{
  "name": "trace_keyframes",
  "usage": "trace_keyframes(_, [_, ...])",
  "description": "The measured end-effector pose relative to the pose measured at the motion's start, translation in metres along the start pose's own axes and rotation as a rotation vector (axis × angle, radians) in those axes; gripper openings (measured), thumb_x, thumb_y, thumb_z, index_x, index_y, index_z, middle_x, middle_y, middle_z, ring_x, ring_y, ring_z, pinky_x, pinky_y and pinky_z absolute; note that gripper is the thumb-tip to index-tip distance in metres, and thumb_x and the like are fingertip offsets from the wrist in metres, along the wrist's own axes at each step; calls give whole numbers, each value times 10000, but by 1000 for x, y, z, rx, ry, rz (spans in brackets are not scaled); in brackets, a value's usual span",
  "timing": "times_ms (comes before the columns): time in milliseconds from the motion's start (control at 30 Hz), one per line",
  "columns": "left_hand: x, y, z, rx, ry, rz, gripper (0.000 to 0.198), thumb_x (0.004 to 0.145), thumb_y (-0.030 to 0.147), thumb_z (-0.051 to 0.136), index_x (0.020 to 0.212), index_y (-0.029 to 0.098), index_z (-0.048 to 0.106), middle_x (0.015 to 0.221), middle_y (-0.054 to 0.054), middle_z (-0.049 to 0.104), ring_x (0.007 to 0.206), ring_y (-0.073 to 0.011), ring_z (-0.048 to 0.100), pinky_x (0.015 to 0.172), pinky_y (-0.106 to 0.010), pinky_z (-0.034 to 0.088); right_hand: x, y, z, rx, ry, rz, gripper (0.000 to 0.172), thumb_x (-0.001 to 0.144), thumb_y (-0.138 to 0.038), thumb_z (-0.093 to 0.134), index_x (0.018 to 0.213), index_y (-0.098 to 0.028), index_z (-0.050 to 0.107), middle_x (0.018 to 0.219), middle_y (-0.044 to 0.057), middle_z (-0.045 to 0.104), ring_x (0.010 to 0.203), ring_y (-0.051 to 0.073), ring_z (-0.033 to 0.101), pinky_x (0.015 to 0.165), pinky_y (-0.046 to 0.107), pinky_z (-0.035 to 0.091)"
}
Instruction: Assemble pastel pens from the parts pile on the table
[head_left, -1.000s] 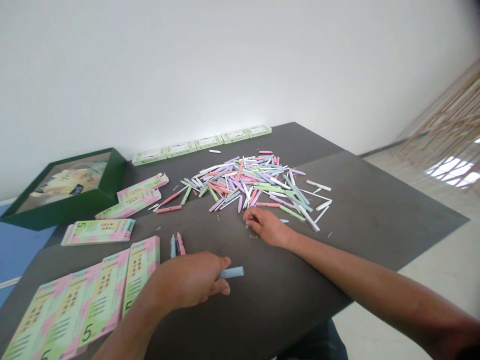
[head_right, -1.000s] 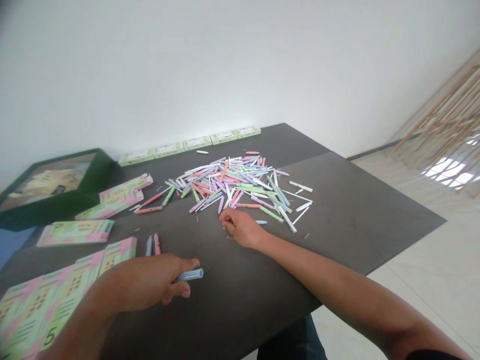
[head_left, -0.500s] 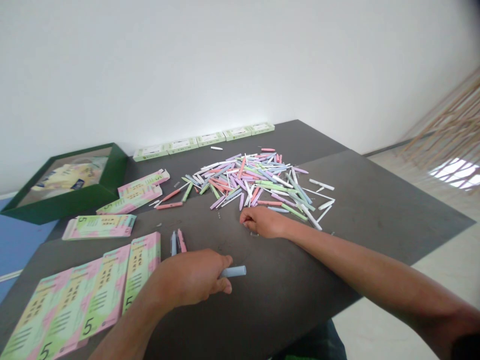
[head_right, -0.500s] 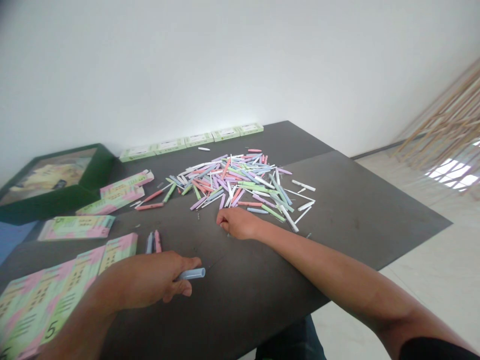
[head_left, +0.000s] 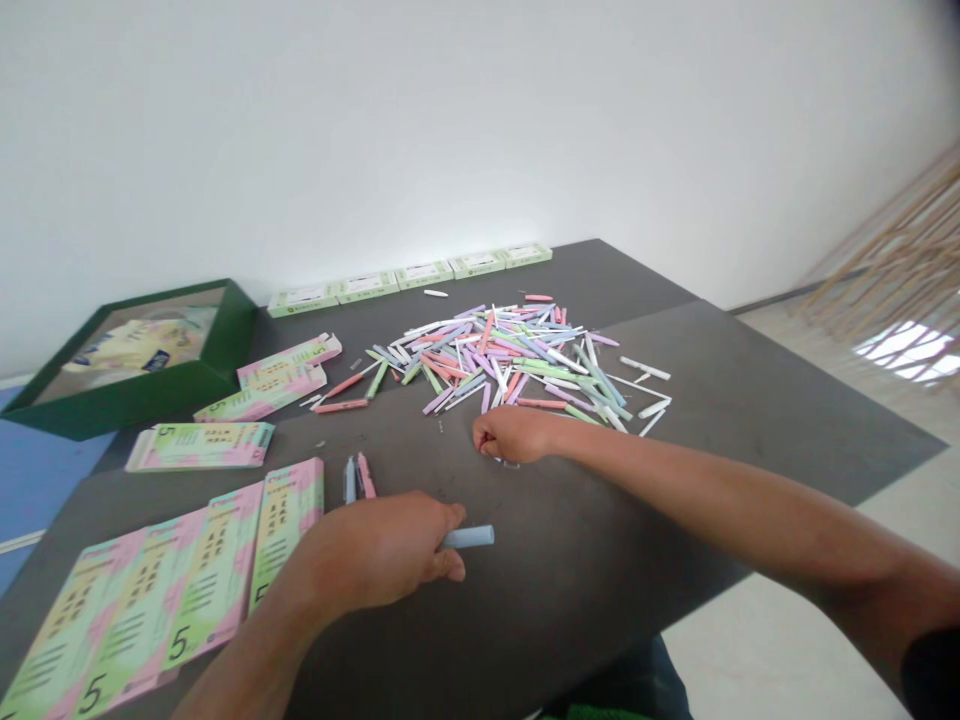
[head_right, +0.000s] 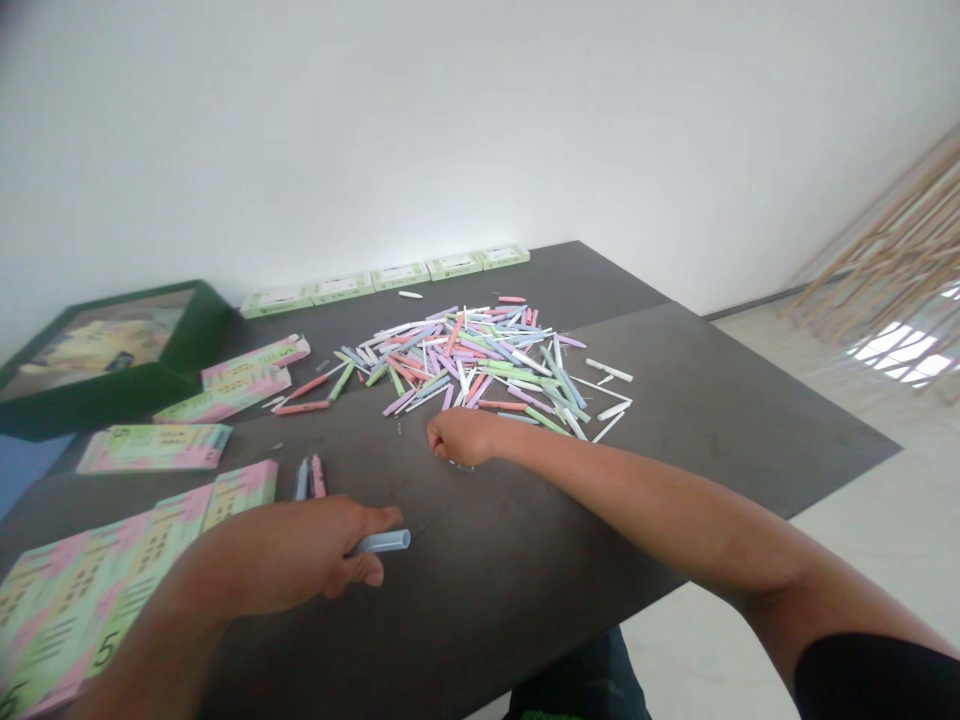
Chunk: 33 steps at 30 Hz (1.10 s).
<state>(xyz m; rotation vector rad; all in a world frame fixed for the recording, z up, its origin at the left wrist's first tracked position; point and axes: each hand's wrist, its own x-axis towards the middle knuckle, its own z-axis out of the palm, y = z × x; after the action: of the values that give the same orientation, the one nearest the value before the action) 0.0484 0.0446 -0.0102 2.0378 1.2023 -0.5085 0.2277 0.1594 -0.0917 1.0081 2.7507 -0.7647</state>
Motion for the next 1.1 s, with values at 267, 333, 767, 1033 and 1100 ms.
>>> trace_keyframes(267, [0,-1,-1,-32,-6,13,257,815,342,484,999,207,601,804,-37,678,587,-167,603,490,-218,415,-3,-2,3,-63,13,-42,176,738,-147,497,820,-149,653,785,40,680,681,133,578,528,197,321])
trace_keyframes(333, [0,-2,0,-32,-2,22,265,815,344,481,1011,207,596,810,-39,677,587,-167,605,485,-216,413,-4,0,5,-62,29,-55,170,739,-147,498,821,-150,647,788,40,678,680,134,576,529,199,321])
trace_keyframes(767, [2,-4,2,-19,20,20,344,808,351,482,1102,196,571,833,-50,680,621,-175,618,488,-216,417,-8,3,8,-31,45,-88,153,747,-157,508,831,-159,636,808,30,668,705,133,569,556,197,333])
trace_keyframes(1033, [1,-5,3,-17,32,21,375,808,363,468,1129,191,560,850,-55,685,632,-178,620,504,-223,428,-10,0,7,-41,25,-81,167,751,-143,499,845,-158,635,851,38,670,731,135,575,576,196,344])
trace_keyframes(1100, [1,-5,3,-25,27,23,388,813,362,458,1148,191,552,865,-57,687,647,-182,626,518,-228,436,-10,0,7,-50,25,-84,159,755,-145,499,845,-158,630,857,39,668,735,137,575,580,198,345])
